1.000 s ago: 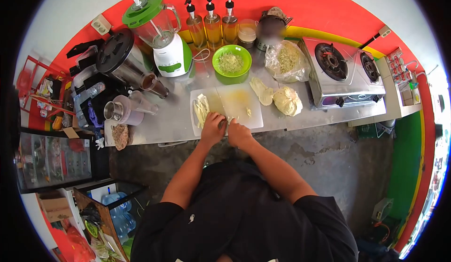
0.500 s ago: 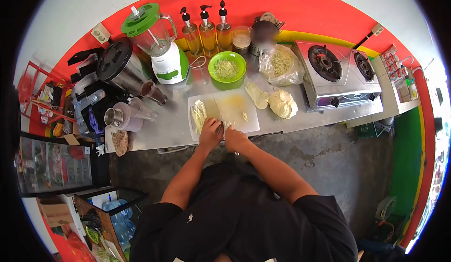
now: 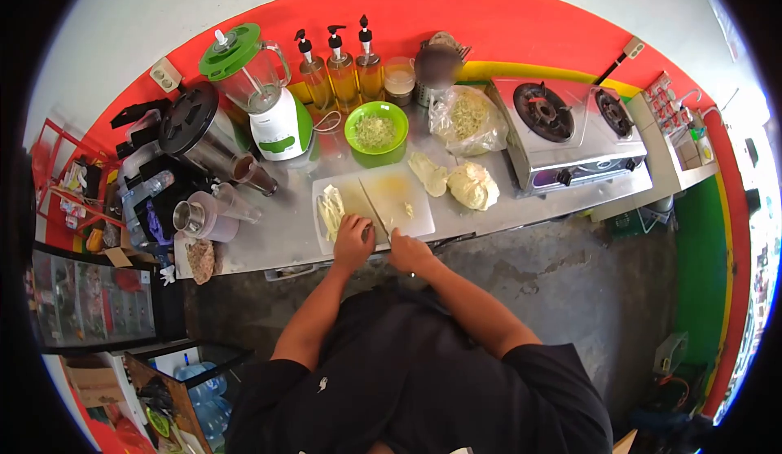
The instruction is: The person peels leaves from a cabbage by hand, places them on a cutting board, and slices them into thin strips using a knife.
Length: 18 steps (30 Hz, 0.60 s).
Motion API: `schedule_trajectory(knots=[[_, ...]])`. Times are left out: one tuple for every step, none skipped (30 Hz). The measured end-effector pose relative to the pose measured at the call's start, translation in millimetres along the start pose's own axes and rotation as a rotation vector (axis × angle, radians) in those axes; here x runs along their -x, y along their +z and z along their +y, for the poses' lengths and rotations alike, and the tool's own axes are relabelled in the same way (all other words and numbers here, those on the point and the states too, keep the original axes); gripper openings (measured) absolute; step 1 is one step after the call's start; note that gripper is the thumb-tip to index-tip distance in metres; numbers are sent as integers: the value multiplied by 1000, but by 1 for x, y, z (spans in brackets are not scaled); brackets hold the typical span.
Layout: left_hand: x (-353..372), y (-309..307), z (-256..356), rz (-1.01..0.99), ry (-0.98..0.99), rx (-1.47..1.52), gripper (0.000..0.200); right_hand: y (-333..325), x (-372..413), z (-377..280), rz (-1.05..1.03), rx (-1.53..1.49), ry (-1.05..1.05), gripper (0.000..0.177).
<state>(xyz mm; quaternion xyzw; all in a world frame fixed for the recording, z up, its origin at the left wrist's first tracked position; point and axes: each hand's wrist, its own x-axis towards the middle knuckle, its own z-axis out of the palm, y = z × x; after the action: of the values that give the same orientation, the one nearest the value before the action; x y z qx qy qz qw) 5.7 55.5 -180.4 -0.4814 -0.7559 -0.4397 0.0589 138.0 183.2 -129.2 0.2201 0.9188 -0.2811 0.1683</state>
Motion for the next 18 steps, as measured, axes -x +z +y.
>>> schedule_trajectory(knots=[[1,1,-1,-2,-1,-12,10,-2,4,5,-24,-3,33,48],[1,3,-2,-3,-1,-24,9,-5,8,9,-48,-5,65,49],[1,2,-1,-31,-15,-37,8,-4,10,15,-29,7,97,48],[0,1,-1,-16,-15,-31,8,-2,11,21,-24,22,96,48],[-1,1,0,-44,-26,-53,8,-1,13,27,22,-1,110,47],[-2,0,1,-74,-36,-75,8,-5,14,29,69,-26,123,46],[-3,0,3,-82,-42,-141,8,-9,15,31,72,-17,124,46],[-5,1,4,-76,-45,-135,8,-11,17,31,88,3,150,44],[-9,0,7,-89,-36,-200,8,-12,20,30,101,23,174,41],[-13,-1,10,-104,-27,-267,8,-13,21,29,96,29,174,41],[-16,1,11,-119,-24,-325,7,-13,21,26,127,34,189,39],[-18,4,12,-120,-27,-325,7,-11,21,25,159,36,204,37],[-20,7,13,-164,-69,-314,6,-10,21,25,156,34,204,37],[-22,10,14,-208,-110,-304,6,-7,21,25,166,31,173,36],[-25,11,17,-215,-111,-304,6,-6,24,23,175,26,143,35],[-28,13,20,-262,-134,-269,6,-5,24,20,170,21,146,35],[-31,13,22,-307,-160,-233,5,-6,22,18,178,14,129,35],[-32,13,21,-312,-166,-233,5,-6,21,15,186,8,110,35]])
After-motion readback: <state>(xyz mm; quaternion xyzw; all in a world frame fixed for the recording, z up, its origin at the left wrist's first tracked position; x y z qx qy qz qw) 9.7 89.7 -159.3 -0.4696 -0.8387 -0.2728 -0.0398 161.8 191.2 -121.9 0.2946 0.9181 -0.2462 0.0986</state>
